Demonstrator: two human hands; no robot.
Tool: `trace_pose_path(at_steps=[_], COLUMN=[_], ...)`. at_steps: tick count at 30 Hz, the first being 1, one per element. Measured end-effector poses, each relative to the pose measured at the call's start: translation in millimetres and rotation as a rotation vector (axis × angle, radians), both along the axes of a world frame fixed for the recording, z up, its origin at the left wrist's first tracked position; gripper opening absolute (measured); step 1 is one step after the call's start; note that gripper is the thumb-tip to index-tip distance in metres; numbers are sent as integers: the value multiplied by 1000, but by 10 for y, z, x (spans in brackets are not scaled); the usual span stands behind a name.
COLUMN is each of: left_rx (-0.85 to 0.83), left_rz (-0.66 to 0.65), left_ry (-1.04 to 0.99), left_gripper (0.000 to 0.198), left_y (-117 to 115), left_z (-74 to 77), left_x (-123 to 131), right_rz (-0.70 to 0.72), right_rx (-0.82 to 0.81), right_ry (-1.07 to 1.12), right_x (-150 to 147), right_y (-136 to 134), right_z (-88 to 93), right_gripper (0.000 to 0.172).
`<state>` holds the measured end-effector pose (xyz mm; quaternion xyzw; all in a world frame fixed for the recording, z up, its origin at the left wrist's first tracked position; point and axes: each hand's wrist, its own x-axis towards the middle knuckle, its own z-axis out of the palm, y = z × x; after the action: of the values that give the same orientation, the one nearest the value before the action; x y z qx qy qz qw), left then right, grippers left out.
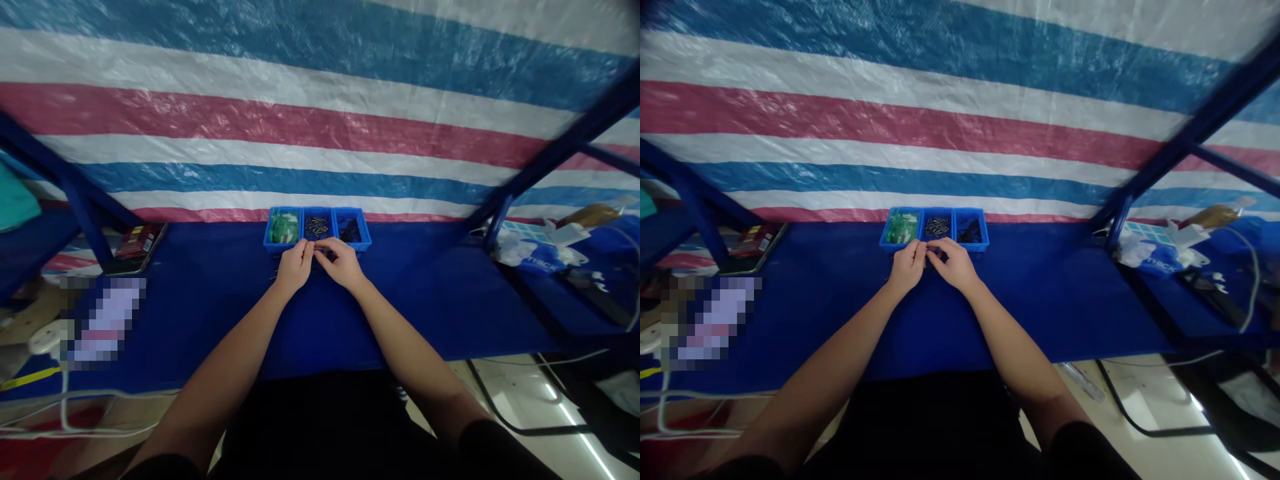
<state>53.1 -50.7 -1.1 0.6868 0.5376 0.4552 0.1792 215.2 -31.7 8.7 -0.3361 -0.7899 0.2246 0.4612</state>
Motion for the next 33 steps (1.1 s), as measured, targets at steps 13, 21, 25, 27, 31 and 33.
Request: trace_pose_path(at_steps=[13, 21, 25, 27, 31, 33], left_rx=[-14, -15, -11, -10, -9, -9], left_rz=[3, 1, 0, -2, -11, -12], left_ry=[3, 8, 10, 11, 13, 15], left_gripper=[39, 38, 39, 39, 39, 38], left_y=[-18, -22, -15, -14, -18, -22], left_z=[12, 17, 20, 17, 12, 14], left_x=[12, 18, 21, 23, 26, 27], right_rz=[-61, -48, -31, -35, -51, -68], right_rx=[-57, -29, -12, -12, 3, 14], right_ry=[-14, -17, -22, -25, -2, 10], right_x=[-10, -7, 2, 3, -3, -6], right_y=[-29, -20, -17, -12, -3, -1], right_z=[14, -7, 3, 9, 13, 10], right_gripper=[15, 17, 18, 17, 15, 15])
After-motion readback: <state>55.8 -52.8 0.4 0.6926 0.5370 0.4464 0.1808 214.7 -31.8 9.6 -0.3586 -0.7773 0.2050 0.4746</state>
